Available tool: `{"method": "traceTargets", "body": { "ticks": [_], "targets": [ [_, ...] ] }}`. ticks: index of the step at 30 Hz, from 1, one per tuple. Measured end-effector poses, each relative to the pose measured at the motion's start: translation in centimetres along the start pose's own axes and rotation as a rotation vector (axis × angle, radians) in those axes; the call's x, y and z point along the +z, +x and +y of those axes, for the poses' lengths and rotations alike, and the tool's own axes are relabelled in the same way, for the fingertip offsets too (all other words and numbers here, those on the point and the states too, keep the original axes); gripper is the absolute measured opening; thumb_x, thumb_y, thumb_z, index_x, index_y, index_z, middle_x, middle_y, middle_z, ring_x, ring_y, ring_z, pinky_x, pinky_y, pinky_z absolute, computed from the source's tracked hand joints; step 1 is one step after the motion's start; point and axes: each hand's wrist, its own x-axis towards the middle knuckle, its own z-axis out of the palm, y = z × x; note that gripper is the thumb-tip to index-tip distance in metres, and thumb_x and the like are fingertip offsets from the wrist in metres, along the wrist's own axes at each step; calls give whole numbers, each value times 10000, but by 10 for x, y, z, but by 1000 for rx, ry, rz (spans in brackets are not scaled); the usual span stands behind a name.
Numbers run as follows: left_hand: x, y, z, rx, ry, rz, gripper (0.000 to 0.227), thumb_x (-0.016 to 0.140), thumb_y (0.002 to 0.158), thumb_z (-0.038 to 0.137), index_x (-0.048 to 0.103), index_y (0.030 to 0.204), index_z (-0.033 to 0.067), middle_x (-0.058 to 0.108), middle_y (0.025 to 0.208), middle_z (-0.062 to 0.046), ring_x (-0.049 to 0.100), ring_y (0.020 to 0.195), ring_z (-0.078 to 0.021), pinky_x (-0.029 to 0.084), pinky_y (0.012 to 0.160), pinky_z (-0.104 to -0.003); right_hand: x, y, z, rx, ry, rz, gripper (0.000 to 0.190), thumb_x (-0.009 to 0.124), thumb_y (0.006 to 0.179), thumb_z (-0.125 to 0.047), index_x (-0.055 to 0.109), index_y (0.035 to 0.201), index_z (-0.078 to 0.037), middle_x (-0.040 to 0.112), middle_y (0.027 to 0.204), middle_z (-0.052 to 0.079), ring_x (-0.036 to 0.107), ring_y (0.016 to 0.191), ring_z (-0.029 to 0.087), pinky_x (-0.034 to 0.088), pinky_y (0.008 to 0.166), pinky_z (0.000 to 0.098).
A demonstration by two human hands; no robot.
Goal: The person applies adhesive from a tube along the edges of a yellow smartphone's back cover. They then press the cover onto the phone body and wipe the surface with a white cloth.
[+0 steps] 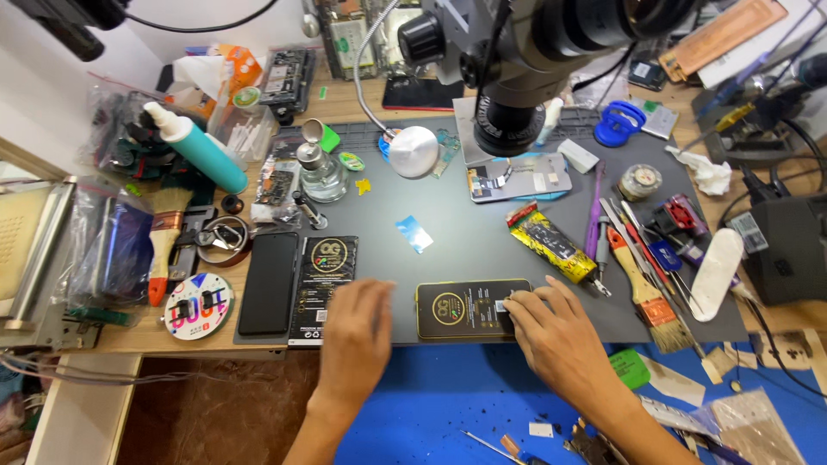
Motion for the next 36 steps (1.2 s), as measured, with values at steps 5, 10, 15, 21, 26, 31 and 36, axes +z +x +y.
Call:
{"method": "traceTargets", "body": {
  "ticks": [5,10,15,21,26,31,36],
  "targets": [
    [36,-3,48,220,-155,-140,174,659,986,44,690,1157,54,672,1105,-108,622,998,-301,506,923,-432,-4,1,-3,5,-14,-5,209,653,971,-123,695,1173,-91,686,1159,44,603,988,260,448,1164,507],
    [55,1,61,309,82,-166,143,699,992,133,717,1127,91,664,1091,-82,591,988,-284,474,924,-433,-3,-3,-3,16,-12,0,244,641,986,-132,690,1220,-81,690,1200,53,606,988,266,443,1160,517],
    [62,-3,69,314,269,-248,288,653,1012,235,665,1293,170,564,1071,-69,532,981,-298,432,978,-482,-6,-4,-2,2,-3,-5,259,576,999,-101,653,1244,-66,655,1232,65,572,1013,275,420,1181,516],
    [75,-8,69,280,297,-268,330,648,1008,337,661,1322,238,558,1061,-72,525,990,-303,419,1044,-530,-6,-15,24,33,60,-19,303,652,973,-170,706,1264,-105,680,1327,56,594,1182,266,313,1226,537],
    [81,-14,68,255,332,-312,367,615,1026,382,633,1372,260,576,1141,-77,526,1092,-283,405,1103,-548,-35,-23,67,301,-55,84,360,737,958,-276,710,1270,-96,724,1208,84,603,1113,272,493,1006,424],
    [82,-13,70,238,337,-330,376,590,1034,400,628,1383,266,574,1171,-79,529,1104,-285,389,1133,-559,-12,-18,78,277,-198,60,546,790,898,-483,698,1308,-135,697,1230,58,593,1097,277,483,967,408],
    [83,-16,68,224,332,-341,392,598,1026,411,617,1393,274,584,1211,-83,534,1174,-285,365,1156,-567,-6,-4,82,309,-291,98,456,800,913,-362,681,1296,-145,666,1312,69,567,1175,286,487,1044,437]
  ]
}}
